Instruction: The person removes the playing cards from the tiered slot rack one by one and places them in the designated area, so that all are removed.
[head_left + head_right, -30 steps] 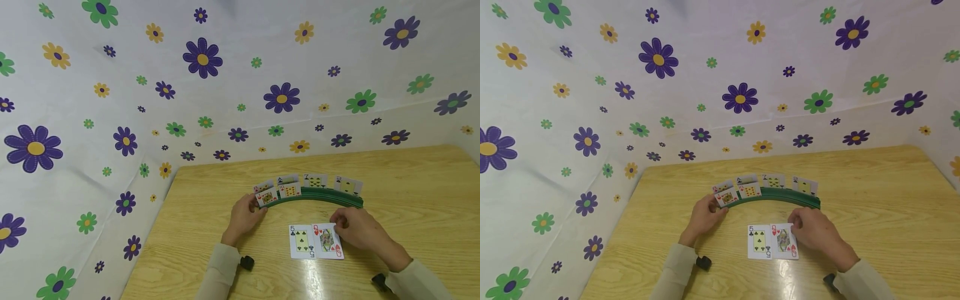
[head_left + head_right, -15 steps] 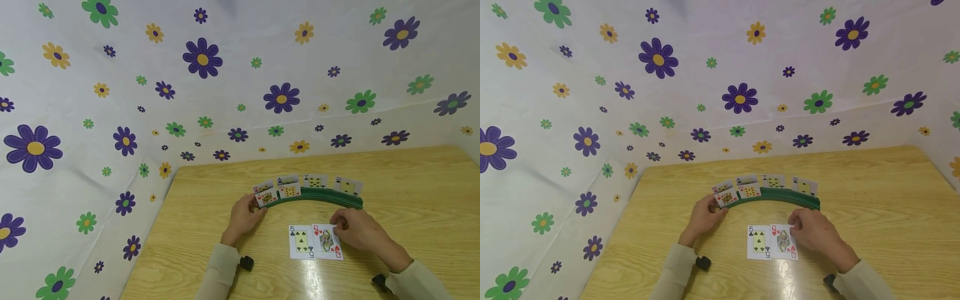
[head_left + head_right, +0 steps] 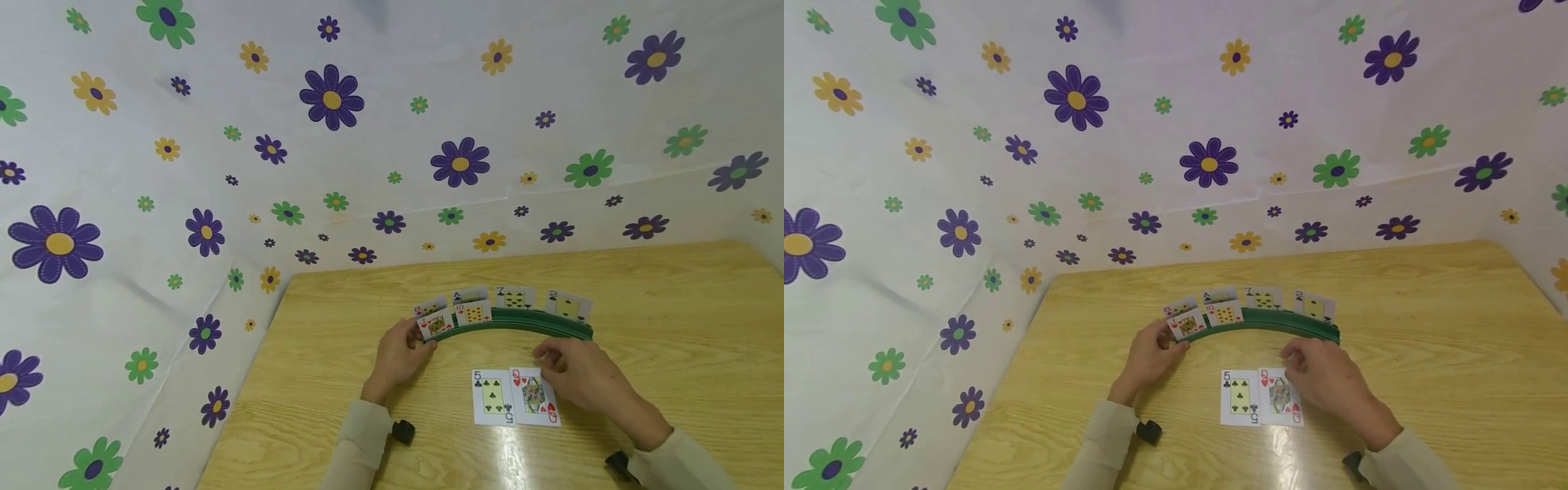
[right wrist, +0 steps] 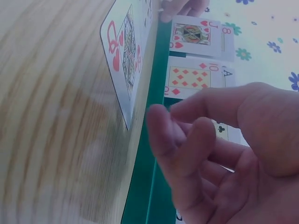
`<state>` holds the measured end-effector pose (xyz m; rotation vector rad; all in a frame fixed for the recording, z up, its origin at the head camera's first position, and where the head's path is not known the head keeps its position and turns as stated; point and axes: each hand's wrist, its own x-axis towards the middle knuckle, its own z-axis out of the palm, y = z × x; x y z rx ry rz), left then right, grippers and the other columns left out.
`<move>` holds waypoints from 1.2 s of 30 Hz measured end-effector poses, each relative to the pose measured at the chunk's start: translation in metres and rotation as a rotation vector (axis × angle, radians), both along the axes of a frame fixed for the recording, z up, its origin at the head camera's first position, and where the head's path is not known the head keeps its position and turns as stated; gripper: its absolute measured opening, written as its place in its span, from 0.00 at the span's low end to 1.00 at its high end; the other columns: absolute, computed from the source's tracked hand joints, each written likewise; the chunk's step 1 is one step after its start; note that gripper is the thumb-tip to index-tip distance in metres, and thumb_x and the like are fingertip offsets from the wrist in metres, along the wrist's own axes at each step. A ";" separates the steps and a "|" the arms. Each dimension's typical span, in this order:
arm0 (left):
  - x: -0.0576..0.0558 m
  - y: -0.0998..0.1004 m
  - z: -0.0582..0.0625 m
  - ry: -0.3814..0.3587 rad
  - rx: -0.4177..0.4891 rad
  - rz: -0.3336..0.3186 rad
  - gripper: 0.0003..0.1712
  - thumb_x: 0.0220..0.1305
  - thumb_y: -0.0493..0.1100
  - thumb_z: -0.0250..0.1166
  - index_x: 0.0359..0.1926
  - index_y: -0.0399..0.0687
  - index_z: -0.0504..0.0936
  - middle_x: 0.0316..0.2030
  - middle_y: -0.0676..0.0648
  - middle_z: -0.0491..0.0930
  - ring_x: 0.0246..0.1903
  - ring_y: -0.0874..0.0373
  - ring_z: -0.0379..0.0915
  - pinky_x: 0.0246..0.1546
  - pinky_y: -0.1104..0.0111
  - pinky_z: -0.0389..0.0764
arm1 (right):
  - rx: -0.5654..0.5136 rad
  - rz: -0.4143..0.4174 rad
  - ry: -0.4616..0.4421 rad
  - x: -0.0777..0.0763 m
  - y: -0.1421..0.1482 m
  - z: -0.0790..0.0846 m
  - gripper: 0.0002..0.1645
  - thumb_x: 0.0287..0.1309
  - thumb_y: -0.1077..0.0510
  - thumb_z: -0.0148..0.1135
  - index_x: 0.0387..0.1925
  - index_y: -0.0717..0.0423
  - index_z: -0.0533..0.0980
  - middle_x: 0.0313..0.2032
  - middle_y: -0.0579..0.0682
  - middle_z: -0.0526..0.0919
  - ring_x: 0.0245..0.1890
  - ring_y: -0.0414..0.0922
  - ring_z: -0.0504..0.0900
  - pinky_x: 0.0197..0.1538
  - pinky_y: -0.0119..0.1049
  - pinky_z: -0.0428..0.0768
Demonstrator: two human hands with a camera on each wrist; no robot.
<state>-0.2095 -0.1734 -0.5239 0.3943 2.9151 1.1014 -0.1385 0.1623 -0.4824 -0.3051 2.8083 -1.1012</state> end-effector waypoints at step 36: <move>0.000 0.000 -0.001 0.026 -0.004 -0.009 0.16 0.71 0.46 0.74 0.56 0.47 0.87 0.38 0.45 0.83 0.30 0.63 0.64 0.34 0.71 0.65 | 0.040 -0.116 0.636 -0.049 -0.065 0.009 0.11 0.66 0.62 0.76 0.49 0.58 0.89 0.41 0.59 0.95 0.17 0.36 0.72 0.21 0.30 0.64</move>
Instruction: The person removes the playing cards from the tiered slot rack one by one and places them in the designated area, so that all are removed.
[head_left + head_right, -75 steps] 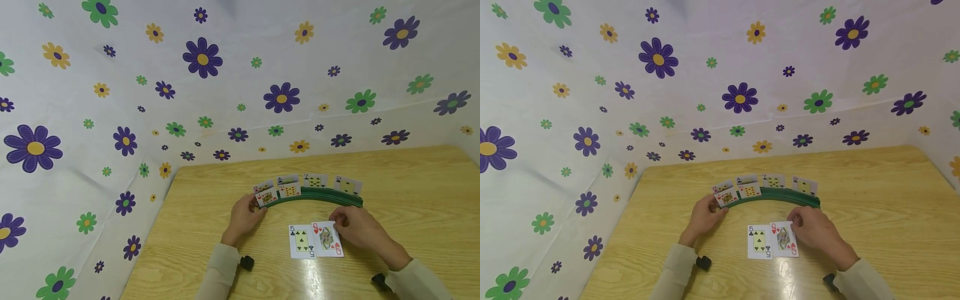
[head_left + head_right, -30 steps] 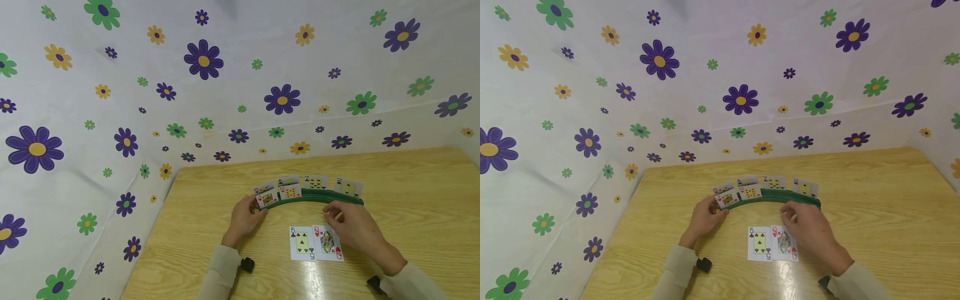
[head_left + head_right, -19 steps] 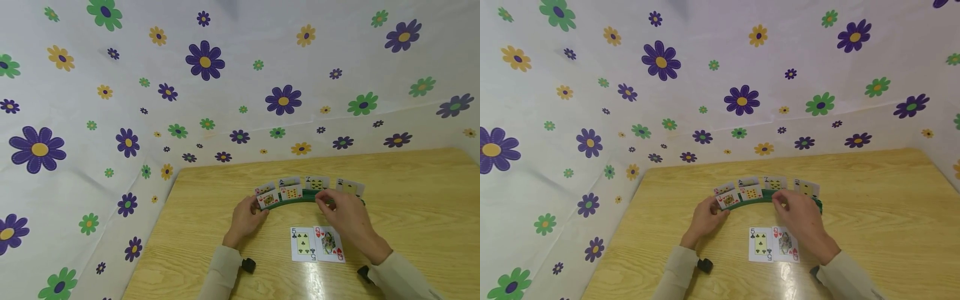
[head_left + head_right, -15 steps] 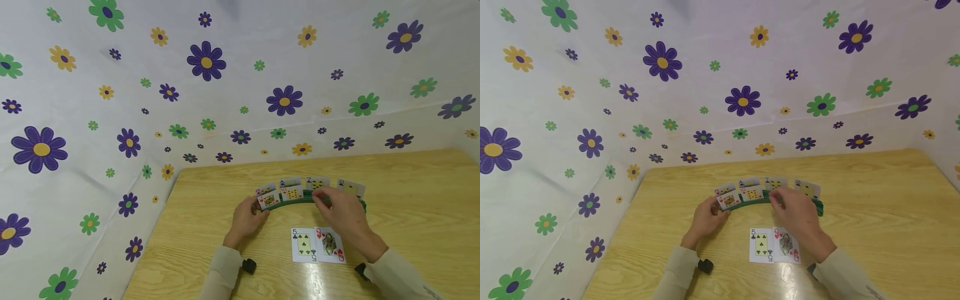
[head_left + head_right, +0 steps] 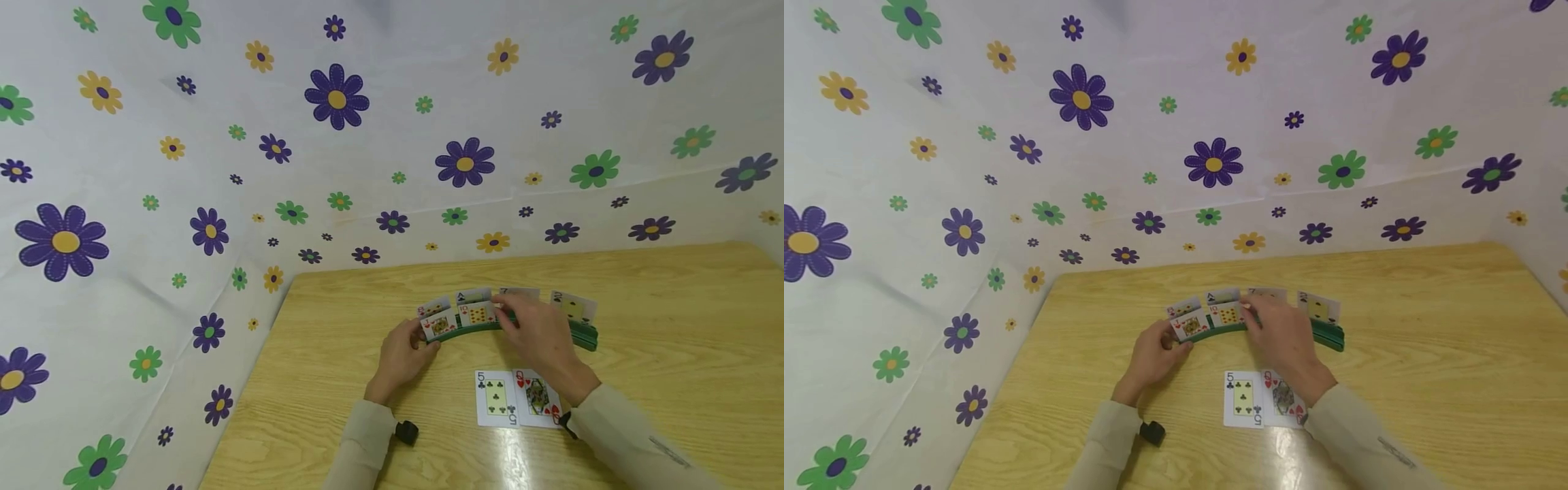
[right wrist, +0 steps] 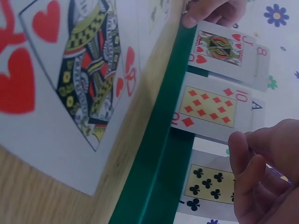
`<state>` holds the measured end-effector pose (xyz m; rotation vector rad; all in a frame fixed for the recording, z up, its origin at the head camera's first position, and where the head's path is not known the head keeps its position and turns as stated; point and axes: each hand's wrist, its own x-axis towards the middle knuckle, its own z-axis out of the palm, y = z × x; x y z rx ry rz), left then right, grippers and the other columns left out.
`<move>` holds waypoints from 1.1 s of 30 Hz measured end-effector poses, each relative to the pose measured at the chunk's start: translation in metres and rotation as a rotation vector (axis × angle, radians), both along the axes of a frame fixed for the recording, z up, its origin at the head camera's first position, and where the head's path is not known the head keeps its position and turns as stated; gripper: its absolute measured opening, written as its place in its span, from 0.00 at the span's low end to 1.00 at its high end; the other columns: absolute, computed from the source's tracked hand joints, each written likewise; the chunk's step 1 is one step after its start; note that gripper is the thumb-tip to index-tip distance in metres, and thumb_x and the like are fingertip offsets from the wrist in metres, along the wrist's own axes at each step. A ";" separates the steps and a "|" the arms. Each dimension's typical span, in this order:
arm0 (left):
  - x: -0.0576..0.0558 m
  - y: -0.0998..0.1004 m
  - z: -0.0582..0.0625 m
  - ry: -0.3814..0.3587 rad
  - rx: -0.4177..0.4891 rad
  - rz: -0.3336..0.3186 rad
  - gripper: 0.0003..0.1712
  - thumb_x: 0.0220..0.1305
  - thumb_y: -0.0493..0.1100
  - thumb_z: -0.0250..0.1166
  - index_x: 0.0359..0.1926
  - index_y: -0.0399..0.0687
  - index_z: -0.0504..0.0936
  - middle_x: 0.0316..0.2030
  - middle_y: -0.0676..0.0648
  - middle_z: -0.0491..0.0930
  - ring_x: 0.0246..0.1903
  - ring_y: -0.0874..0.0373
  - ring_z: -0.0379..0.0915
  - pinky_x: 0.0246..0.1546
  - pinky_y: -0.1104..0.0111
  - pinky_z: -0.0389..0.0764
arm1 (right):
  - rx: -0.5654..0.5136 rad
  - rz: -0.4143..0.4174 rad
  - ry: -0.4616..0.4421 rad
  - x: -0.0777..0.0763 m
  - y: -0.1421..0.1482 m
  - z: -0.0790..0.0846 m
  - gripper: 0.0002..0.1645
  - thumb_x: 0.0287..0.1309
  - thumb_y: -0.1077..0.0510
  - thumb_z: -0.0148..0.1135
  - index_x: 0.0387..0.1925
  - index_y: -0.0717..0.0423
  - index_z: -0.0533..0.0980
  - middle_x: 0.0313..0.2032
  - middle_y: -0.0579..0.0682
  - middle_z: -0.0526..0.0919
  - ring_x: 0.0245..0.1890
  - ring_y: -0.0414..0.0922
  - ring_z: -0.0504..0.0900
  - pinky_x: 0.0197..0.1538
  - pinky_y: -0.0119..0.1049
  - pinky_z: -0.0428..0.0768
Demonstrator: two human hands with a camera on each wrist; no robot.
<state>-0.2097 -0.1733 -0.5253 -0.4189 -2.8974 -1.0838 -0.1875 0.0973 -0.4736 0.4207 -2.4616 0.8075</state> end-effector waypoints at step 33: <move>0.001 0.000 0.001 -0.003 -0.002 0.003 0.17 0.71 0.47 0.74 0.56 0.46 0.87 0.37 0.46 0.82 0.31 0.62 0.65 0.35 0.71 0.64 | -0.142 -0.053 -0.121 0.020 0.012 0.007 0.08 0.67 0.65 0.74 0.47 0.56 0.88 0.47 0.57 0.90 0.42 0.55 0.89 0.37 0.40 0.80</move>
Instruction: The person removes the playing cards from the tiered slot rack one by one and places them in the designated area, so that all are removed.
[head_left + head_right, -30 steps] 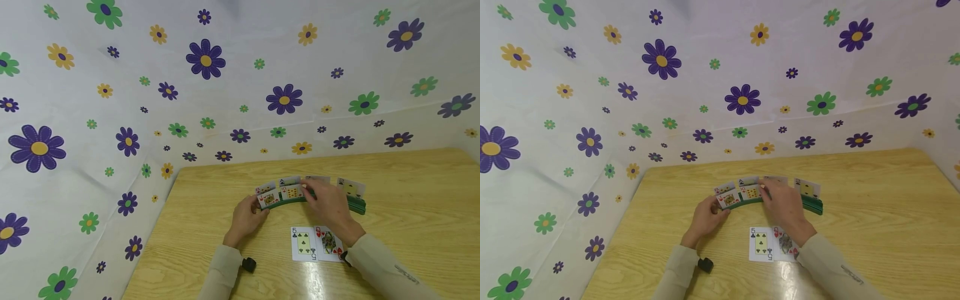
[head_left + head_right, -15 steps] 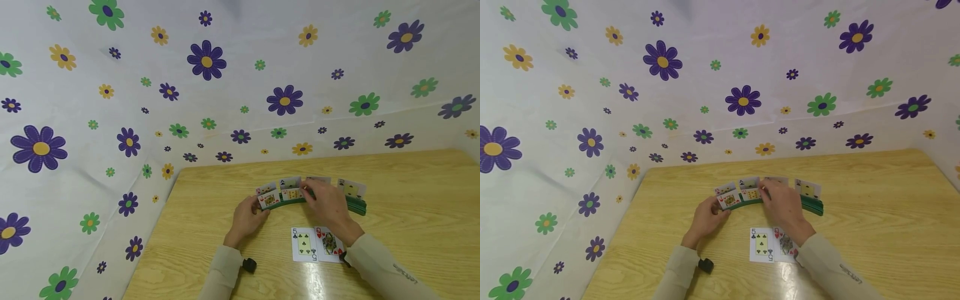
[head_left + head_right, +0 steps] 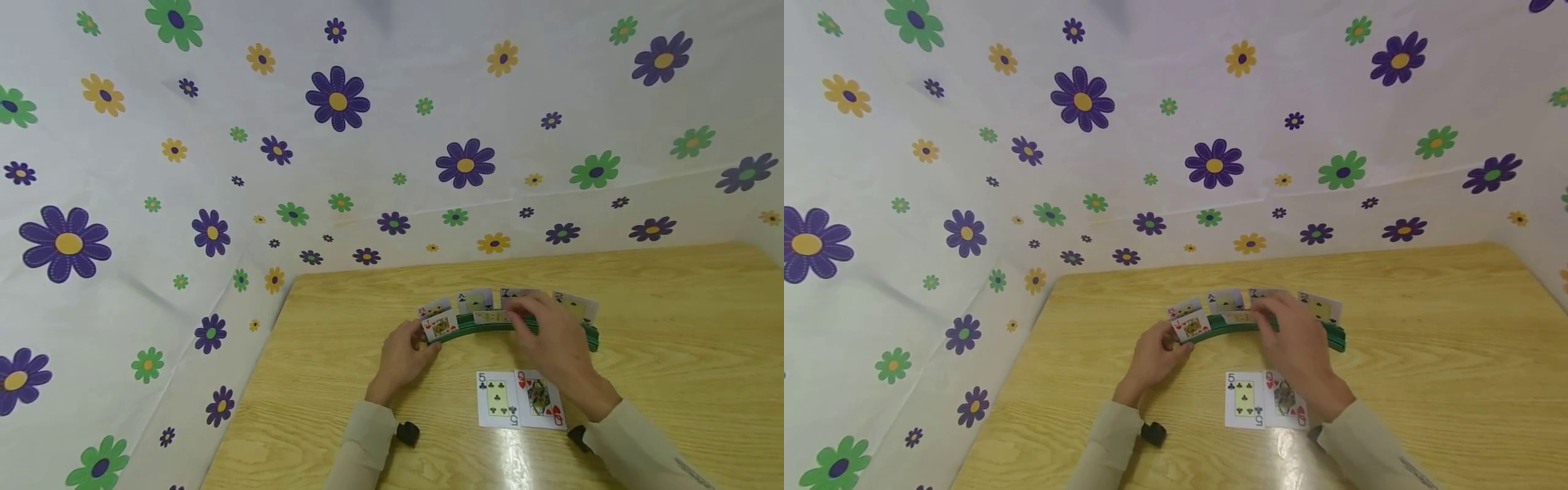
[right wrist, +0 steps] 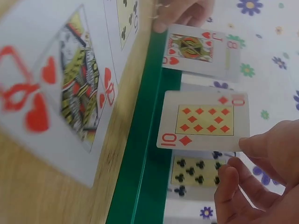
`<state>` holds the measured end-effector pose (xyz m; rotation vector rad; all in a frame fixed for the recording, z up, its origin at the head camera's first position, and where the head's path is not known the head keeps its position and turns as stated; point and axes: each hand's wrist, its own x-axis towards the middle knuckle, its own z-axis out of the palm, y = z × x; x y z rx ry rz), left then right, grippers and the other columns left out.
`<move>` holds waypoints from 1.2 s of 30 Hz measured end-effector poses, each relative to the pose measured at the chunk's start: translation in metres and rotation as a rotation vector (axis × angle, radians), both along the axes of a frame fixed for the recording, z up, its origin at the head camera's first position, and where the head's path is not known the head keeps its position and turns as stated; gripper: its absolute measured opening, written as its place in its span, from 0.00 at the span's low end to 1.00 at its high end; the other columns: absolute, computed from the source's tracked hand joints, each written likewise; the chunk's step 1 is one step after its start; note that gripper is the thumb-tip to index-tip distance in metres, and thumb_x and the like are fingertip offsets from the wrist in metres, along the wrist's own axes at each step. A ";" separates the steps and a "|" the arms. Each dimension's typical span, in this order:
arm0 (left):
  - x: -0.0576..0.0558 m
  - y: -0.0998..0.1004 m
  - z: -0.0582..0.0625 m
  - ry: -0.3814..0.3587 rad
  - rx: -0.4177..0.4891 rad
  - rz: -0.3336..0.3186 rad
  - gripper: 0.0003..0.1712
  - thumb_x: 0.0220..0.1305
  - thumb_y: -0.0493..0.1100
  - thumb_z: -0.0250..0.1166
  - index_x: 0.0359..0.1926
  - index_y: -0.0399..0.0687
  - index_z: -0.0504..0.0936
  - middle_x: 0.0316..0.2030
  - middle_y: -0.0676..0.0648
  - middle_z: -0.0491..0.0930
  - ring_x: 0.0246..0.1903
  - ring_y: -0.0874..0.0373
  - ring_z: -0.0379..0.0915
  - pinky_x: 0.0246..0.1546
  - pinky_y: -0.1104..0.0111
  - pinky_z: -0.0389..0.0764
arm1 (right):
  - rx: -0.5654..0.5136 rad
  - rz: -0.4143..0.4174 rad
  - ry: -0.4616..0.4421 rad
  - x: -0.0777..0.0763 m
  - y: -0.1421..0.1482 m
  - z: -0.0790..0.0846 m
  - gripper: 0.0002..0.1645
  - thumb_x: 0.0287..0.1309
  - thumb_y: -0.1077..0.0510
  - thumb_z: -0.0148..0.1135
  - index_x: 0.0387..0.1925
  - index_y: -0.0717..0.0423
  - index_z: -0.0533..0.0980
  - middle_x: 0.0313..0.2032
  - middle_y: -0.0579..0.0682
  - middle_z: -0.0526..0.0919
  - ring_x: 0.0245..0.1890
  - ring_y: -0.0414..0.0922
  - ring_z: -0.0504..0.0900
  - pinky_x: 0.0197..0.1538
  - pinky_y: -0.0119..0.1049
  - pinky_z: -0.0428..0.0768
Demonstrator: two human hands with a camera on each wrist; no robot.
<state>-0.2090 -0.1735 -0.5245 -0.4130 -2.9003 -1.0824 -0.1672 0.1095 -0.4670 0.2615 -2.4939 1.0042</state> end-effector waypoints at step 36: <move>-0.003 0.000 -0.005 -0.001 -0.014 0.006 0.17 0.70 0.47 0.74 0.56 0.46 0.87 0.38 0.47 0.82 0.32 0.63 0.66 0.35 0.71 0.66 | 0.051 0.008 -0.022 0.041 0.092 -0.013 0.11 0.63 0.70 0.74 0.47 0.59 0.89 0.42 0.59 0.92 0.32 0.29 0.76 0.31 0.25 0.76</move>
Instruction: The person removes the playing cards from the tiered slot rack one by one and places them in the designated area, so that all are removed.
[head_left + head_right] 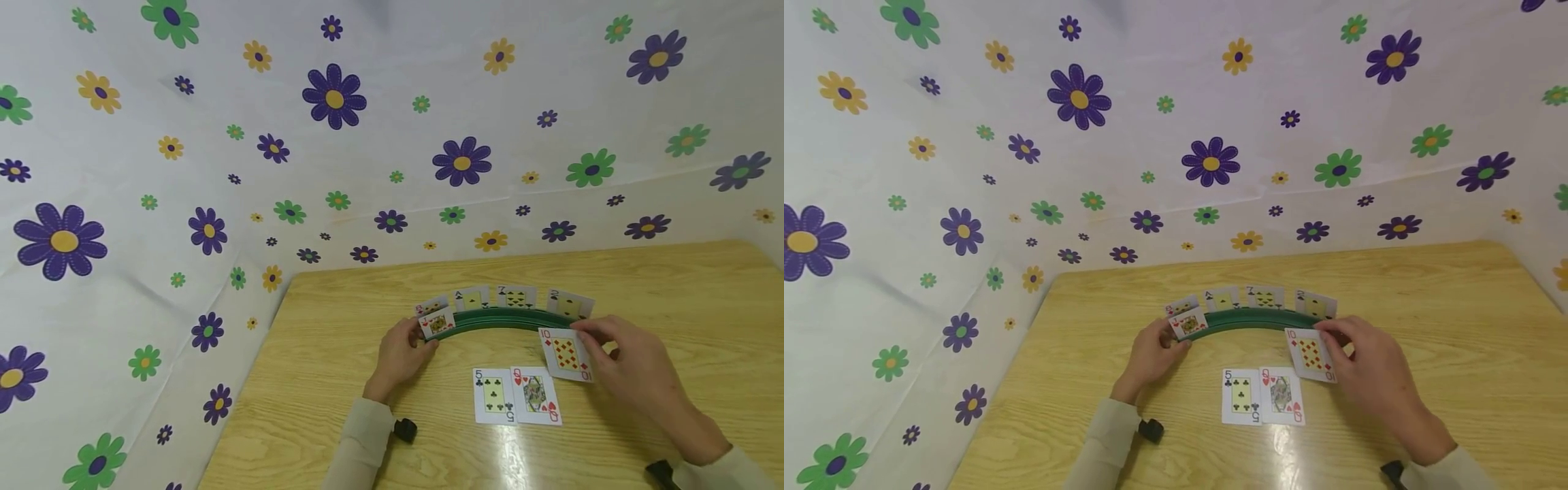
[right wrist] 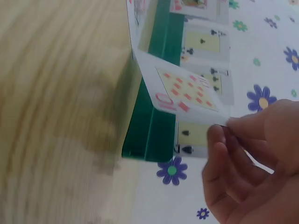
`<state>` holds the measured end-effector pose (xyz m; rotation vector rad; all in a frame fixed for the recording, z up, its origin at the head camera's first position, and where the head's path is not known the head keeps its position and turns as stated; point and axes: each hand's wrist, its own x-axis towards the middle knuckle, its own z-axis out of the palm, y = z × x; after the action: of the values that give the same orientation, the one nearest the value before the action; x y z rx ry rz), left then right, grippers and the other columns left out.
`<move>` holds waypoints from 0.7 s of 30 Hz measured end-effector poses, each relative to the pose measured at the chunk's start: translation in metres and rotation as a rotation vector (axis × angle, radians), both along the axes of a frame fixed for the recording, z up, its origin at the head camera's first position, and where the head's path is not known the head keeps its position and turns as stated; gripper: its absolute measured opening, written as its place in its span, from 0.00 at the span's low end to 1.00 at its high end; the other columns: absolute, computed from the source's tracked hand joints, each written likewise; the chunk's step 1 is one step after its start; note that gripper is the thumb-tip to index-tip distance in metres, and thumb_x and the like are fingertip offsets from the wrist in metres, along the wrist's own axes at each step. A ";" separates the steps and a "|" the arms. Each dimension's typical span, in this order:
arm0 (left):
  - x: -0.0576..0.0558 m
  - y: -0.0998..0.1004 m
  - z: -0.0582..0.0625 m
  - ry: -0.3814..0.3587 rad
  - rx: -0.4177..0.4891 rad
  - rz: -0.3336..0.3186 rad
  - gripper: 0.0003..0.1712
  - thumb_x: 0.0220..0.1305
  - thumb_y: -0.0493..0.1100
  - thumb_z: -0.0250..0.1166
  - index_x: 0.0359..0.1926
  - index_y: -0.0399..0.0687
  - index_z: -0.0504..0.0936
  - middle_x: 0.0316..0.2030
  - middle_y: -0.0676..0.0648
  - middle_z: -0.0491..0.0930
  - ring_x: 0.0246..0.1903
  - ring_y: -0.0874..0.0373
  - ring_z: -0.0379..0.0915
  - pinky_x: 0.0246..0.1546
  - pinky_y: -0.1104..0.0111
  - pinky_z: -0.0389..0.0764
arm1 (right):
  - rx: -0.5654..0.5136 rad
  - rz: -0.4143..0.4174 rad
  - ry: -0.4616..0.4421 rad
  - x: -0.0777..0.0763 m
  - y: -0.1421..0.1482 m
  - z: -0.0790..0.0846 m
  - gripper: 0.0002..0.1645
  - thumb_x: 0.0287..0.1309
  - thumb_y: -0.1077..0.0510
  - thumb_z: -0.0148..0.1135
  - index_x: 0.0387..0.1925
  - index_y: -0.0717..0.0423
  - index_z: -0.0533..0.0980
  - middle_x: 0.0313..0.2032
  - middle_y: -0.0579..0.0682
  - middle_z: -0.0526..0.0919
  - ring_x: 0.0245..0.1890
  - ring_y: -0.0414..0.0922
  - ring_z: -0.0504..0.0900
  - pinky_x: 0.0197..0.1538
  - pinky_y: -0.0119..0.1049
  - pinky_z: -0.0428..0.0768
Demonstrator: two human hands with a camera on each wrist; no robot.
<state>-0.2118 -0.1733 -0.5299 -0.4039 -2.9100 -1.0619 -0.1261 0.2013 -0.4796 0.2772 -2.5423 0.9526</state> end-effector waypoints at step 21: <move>0.001 0.000 0.003 -0.019 0.017 0.002 0.18 0.71 0.47 0.74 0.57 0.46 0.87 0.38 0.47 0.82 0.33 0.62 0.65 0.36 0.71 0.65 | 0.090 0.080 -0.456 -0.013 0.027 -0.009 0.09 0.72 0.65 0.65 0.47 0.63 0.88 0.39 0.56 0.90 0.37 0.50 0.87 0.37 0.41 0.81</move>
<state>-0.2104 -0.1736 -0.5264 -0.3918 -2.9152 -1.0959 -0.1396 0.2285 -0.4891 0.2074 -3.0145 1.0279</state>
